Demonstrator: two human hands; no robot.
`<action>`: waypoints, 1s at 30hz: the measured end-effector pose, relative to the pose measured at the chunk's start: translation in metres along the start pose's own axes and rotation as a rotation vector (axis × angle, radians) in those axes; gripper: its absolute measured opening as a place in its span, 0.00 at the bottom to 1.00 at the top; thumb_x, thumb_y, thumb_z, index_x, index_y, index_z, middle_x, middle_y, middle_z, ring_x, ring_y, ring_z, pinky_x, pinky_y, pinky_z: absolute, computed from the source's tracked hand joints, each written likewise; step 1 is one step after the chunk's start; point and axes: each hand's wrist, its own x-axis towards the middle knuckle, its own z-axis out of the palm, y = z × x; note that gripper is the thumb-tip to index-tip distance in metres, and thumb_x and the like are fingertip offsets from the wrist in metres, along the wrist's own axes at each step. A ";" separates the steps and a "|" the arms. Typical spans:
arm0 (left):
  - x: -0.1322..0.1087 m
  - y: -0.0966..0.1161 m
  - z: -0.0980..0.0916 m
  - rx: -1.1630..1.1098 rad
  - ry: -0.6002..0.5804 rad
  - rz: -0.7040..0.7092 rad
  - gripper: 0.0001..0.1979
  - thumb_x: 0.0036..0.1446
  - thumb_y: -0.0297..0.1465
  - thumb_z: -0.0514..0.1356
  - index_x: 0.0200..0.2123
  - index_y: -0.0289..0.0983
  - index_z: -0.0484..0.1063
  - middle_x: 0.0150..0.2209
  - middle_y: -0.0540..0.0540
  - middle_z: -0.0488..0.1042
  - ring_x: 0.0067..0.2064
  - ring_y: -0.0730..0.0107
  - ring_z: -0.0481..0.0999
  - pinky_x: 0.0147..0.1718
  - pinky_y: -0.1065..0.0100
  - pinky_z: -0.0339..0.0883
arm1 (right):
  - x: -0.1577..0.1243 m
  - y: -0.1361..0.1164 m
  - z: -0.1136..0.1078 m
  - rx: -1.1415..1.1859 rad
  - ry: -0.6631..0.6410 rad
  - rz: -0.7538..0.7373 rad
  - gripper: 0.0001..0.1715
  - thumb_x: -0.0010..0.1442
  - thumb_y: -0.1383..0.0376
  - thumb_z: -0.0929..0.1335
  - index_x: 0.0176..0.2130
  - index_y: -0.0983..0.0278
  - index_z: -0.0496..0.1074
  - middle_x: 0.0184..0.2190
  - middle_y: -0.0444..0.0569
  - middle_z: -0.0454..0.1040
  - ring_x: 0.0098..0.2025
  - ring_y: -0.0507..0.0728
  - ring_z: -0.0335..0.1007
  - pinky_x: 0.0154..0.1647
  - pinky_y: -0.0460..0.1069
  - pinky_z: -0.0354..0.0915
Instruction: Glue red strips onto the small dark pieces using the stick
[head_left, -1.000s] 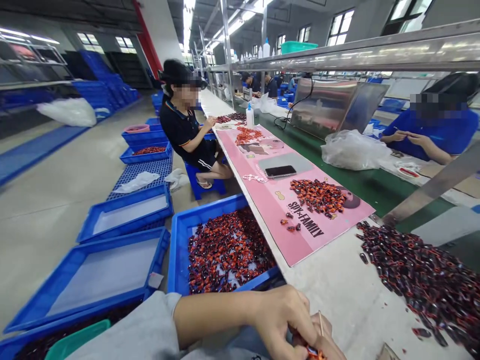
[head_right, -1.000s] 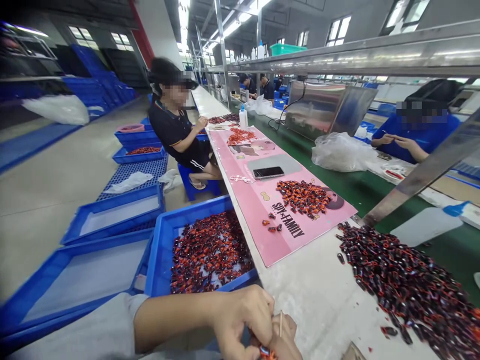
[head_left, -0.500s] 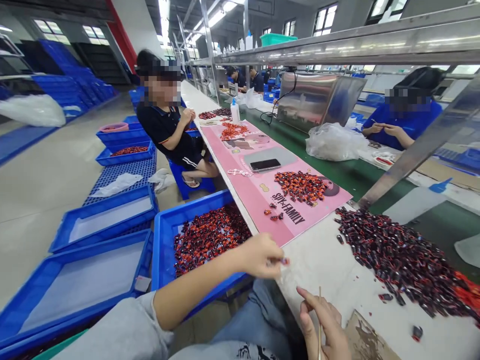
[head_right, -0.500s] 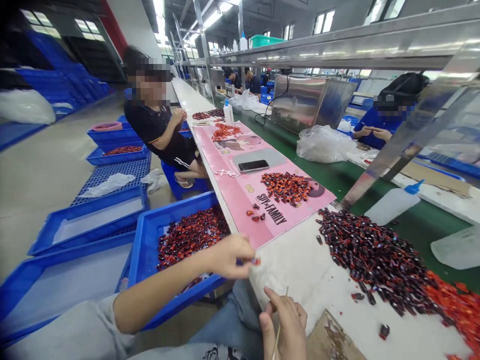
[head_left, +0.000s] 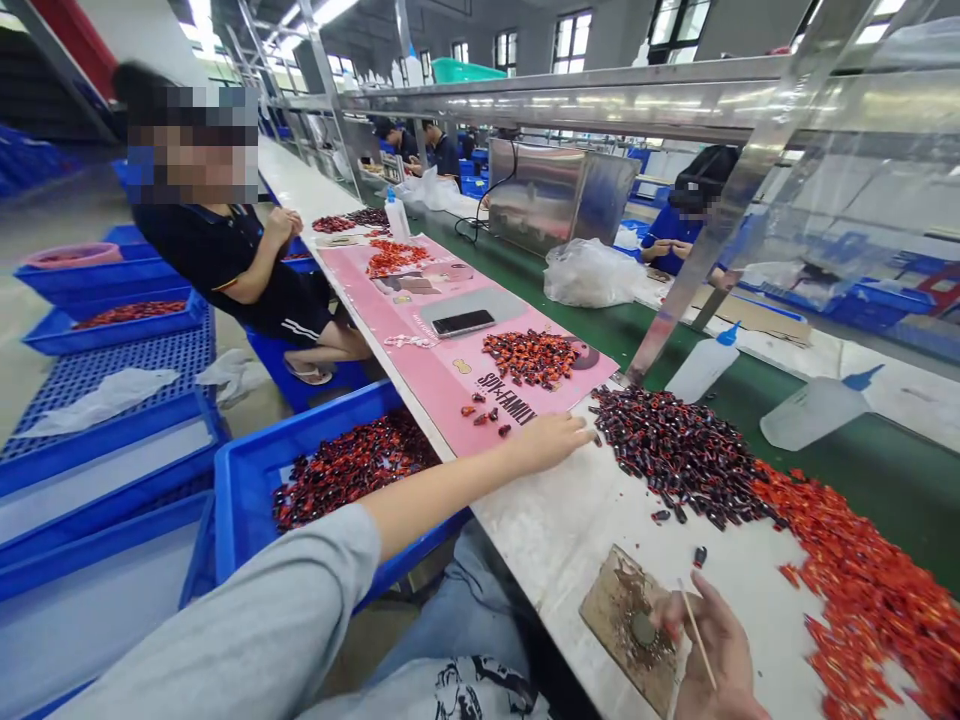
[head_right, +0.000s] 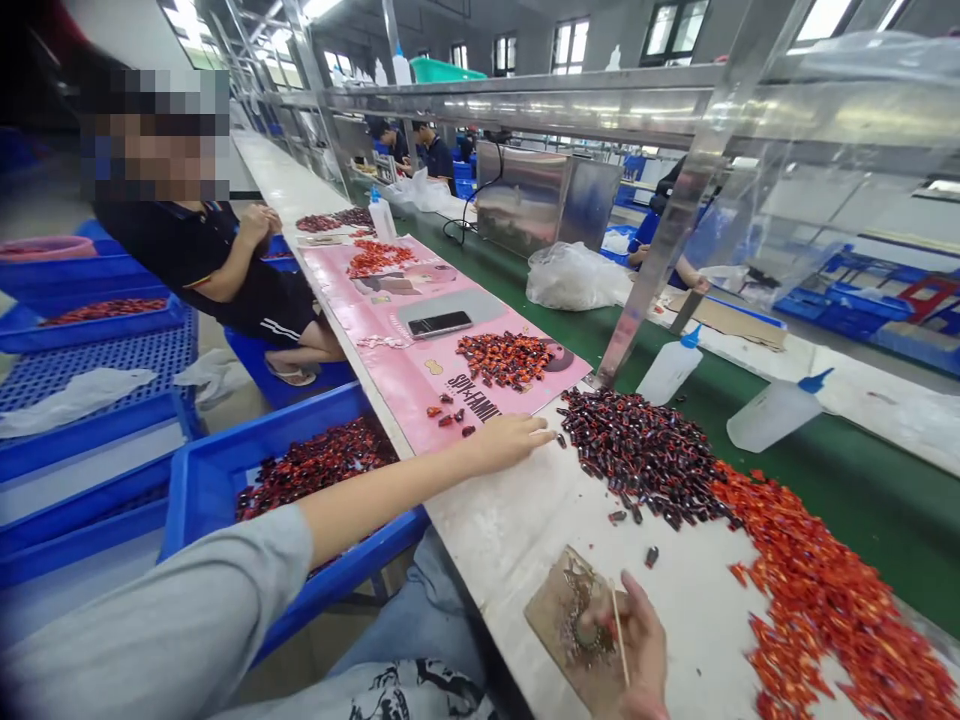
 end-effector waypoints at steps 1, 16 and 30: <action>0.012 0.012 0.003 -0.018 0.006 0.029 0.15 0.68 0.23 0.56 0.54 0.37 0.74 0.54 0.42 0.77 0.53 0.63 0.77 0.51 0.61 0.72 | 0.000 -0.003 -0.001 0.011 0.069 -0.074 0.54 0.52 0.21 0.54 0.36 0.63 0.75 0.19 0.42 0.66 0.17 0.54 0.63 0.21 0.50 0.61; -0.041 0.054 0.045 -0.599 0.343 -0.121 0.18 0.63 0.18 0.51 0.45 0.35 0.79 0.45 0.40 0.79 0.46 0.62 0.79 0.49 0.60 0.74 | -0.046 -0.015 -0.014 -0.441 0.071 0.024 0.19 0.65 0.50 0.70 0.31 0.61 0.80 0.29 0.48 0.80 0.32 0.58 0.76 0.33 0.50 0.71; -0.147 0.132 0.027 -1.900 0.236 -0.557 0.17 0.39 0.37 0.79 0.31 0.35 0.83 0.32 0.44 0.83 0.30 0.69 0.80 0.31 0.71 0.75 | -0.053 -0.007 -0.004 -0.473 0.159 0.092 0.22 0.64 0.47 0.70 0.32 0.62 0.79 0.27 0.48 0.79 0.29 0.57 0.76 0.32 0.50 0.71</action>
